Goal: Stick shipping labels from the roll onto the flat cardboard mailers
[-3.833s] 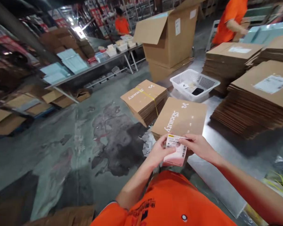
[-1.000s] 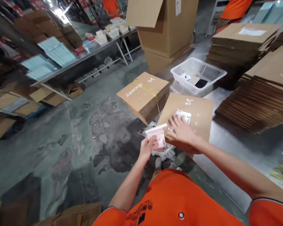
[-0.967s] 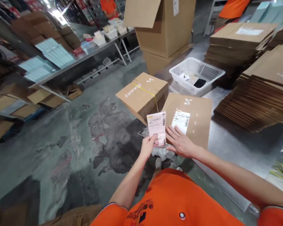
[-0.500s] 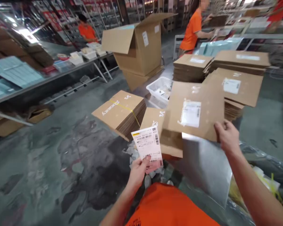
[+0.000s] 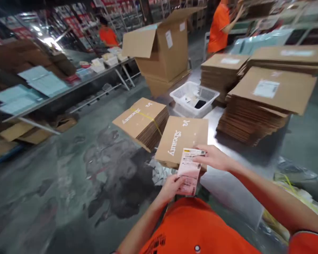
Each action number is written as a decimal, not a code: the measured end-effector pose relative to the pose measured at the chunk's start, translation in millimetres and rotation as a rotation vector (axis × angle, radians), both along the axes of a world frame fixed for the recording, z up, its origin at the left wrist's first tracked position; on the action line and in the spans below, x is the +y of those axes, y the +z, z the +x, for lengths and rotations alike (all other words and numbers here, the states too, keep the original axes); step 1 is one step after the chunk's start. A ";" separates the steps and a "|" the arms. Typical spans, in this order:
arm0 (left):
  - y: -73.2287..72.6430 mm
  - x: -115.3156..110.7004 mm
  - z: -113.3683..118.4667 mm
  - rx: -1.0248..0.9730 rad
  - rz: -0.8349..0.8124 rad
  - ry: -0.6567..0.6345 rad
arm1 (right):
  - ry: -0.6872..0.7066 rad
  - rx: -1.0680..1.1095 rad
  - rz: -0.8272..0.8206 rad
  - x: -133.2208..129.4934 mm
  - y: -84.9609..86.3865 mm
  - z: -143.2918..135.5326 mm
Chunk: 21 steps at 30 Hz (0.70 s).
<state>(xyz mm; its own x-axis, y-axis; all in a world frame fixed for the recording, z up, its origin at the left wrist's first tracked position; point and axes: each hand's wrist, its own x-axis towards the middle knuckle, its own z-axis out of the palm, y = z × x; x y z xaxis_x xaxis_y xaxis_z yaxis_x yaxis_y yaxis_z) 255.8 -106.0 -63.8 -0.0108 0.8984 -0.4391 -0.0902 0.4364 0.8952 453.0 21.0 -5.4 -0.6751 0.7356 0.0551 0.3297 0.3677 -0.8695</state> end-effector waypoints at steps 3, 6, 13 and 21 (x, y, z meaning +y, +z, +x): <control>14.4 6.7 -11.7 -0.048 0.220 0.092 | -0.074 -0.010 -0.093 -24.6 -24.6 -30.4; 23.1 19.9 -17.1 0.001 0.254 0.223 | -0.046 -0.009 -0.076 -33.2 -37.7 -43.4; -13.6 44.4 -27.3 0.158 0.169 0.337 | -0.086 0.005 0.154 3.7 -56.9 -64.0; -66.9 -12.5 -67.5 0.047 -0.097 0.162 | -0.245 -0.469 0.555 106.0 -63.6 -89.7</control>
<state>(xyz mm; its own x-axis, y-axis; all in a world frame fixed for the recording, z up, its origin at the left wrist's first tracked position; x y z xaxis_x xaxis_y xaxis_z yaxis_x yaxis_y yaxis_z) 188.3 -118.5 -130.8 -0.1739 0.8368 -0.5191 -0.1254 0.5040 0.8545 363.3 126.9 -69.0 -0.5400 0.8156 0.2078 0.7471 0.5782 -0.3279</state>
